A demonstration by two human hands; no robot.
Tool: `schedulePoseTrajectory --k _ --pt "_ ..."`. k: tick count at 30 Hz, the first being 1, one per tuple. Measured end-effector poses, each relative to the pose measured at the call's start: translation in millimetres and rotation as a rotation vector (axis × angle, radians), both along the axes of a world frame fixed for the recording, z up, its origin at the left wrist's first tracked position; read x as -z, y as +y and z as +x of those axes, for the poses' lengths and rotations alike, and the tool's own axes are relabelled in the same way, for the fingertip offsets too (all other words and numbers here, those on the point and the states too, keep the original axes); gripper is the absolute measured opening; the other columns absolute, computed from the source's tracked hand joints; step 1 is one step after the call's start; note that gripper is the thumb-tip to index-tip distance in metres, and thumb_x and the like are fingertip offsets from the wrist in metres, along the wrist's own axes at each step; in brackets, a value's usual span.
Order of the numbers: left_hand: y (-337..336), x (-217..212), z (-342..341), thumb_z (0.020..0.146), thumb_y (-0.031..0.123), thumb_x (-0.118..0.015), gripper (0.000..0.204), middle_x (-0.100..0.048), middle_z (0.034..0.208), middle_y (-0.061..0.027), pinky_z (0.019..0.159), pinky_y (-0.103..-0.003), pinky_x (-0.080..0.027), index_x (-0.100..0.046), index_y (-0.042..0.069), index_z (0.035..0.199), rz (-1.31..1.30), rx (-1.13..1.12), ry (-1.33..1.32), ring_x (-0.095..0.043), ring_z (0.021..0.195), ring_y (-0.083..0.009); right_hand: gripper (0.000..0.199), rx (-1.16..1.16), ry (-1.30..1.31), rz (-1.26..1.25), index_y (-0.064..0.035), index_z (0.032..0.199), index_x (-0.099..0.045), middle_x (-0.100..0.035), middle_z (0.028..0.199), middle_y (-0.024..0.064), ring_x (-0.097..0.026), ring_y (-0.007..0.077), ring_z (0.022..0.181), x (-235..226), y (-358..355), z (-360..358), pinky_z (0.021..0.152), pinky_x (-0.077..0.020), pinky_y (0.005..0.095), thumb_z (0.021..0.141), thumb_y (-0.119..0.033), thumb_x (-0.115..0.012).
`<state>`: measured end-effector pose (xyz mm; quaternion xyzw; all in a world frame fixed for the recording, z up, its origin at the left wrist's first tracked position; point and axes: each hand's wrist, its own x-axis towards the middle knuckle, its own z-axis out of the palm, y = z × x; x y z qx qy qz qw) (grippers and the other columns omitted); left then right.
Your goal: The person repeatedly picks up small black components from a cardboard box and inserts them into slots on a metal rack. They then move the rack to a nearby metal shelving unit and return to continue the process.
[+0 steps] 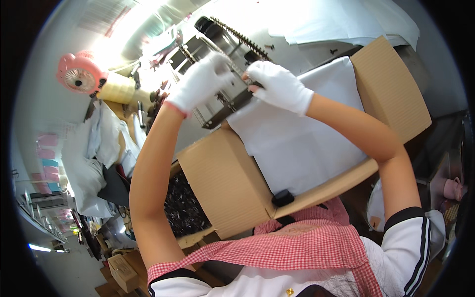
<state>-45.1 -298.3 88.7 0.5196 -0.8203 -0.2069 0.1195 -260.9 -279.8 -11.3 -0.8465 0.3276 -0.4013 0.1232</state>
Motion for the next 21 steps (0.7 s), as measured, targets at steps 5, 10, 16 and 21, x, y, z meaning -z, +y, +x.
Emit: schedulePoseTrajectory --k 5,10,16,21 --pt "-137 29 27 0.078 0.025 -0.078 0.075 -0.056 0.13 -0.0216 0.107 -0.039 -0.04 -0.045 0.0 0.14 -0.19 -0.28 -0.13 -0.051 0.121 -0.0343 0.043 0.244 0.051 0.254 -0.0017 0.108 -0.058 -0.064 0.105 0.0203 -0.066 0.0351 0.096 -2 -58 56 0.08 -0.0547 0.0444 0.081 -0.031 -0.076" --pt "-192 30 34 0.068 0.042 -0.083 0.083 -0.056 0.127 -0.0207 0.109 -0.047 -0.036 -0.051 0.011 0.138 -0.318 -0.145 -0.199 -0.048 0.122 -0.038 0.032 0.187 0.096 0.478 -0.0023 0.12 -0.056 -0.071 0.088 0.0221 -0.07 0.0391 0.083 9 -66 59 0.076 -0.0544 0.0496 0.091 -0.014 -0.05" --pt "-226 38 28 0.07 0.047 -0.079 0.073 -0.065 0.126 -0.0117 0.106 -0.042 -0.042 -0.059 0.012 0.131 -0.315 -0.156 -0.259 -0.057 0.121 -0.0313 0.051 0.155 0.186 0.512 0.0027 0.137 -0.049 -0.071 0.083 0.0185 -0.071 0.035 0.079 15 -73 59 0.07 -0.0567 0.0447 0.092 -0.019 -0.058" --pt "-261 70 34 0.07 0.034 -0.077 0.075 -0.064 0.123 -0.0164 0.098 -0.039 -0.048 -0.054 0.01 0.137 -0.383 -0.238 -0.34 -0.063 0.108 -0.0302 0.046 0.128 0.241 0.48 0.0037 0.134 -0.052 -0.071 0.086 0.02 -0.072 0.0343 0.08 13 -75 59 0.069 -0.0579 0.0438 0.091 -0.011 -0.052"
